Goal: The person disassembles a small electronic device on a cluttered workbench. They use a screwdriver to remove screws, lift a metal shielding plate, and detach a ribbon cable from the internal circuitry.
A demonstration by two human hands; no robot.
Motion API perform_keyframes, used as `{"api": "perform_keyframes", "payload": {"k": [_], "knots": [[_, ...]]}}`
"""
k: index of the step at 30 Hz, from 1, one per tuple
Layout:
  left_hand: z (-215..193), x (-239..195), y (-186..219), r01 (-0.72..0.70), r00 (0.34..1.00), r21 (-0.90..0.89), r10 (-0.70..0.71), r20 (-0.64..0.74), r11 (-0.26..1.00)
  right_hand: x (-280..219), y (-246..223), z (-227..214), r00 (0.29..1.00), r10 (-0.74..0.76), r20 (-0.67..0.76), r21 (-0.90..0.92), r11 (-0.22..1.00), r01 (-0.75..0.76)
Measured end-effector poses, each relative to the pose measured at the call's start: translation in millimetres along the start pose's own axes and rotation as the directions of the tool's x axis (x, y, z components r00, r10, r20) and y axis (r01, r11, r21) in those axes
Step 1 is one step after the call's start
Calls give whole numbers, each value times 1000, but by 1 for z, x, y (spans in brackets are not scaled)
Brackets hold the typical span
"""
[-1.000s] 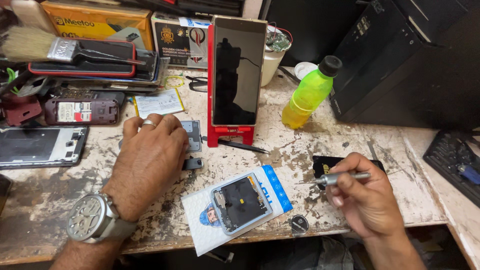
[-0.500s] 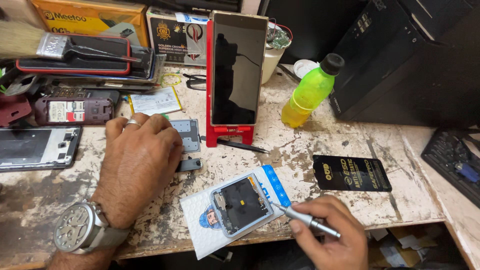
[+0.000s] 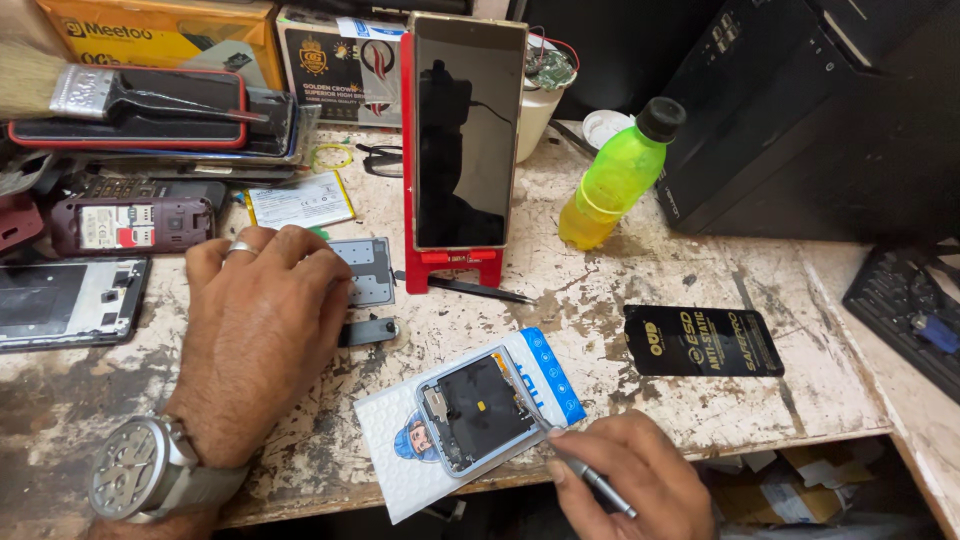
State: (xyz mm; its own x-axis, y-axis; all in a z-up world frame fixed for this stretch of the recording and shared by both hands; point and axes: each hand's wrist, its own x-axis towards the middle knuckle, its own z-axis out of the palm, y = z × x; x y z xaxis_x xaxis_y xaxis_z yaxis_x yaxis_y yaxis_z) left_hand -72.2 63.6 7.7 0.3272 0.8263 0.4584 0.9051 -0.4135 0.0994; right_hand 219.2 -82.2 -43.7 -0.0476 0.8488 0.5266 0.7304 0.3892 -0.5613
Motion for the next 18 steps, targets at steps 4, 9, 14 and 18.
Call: {"api": "perform_keyframes", "payload": {"k": [4,9,14,18], "knots": [[-3,0,3,6,1000,4,-6,-16,1000,5,-4,-1,965,-210,157,-159,959,235],[-5,1,14,57,996,71,-62,63,996,8,-12,-1,929,-196,312,-224,936,273],[-7,-20,43,55,997,-78,-51,52,995,9,-10,-3,920,-240,310,-180,935,304],[9,-45,75,4,994,-281,27,107,960,5,-3,-4,930,-190,313,-161,955,249]]}}
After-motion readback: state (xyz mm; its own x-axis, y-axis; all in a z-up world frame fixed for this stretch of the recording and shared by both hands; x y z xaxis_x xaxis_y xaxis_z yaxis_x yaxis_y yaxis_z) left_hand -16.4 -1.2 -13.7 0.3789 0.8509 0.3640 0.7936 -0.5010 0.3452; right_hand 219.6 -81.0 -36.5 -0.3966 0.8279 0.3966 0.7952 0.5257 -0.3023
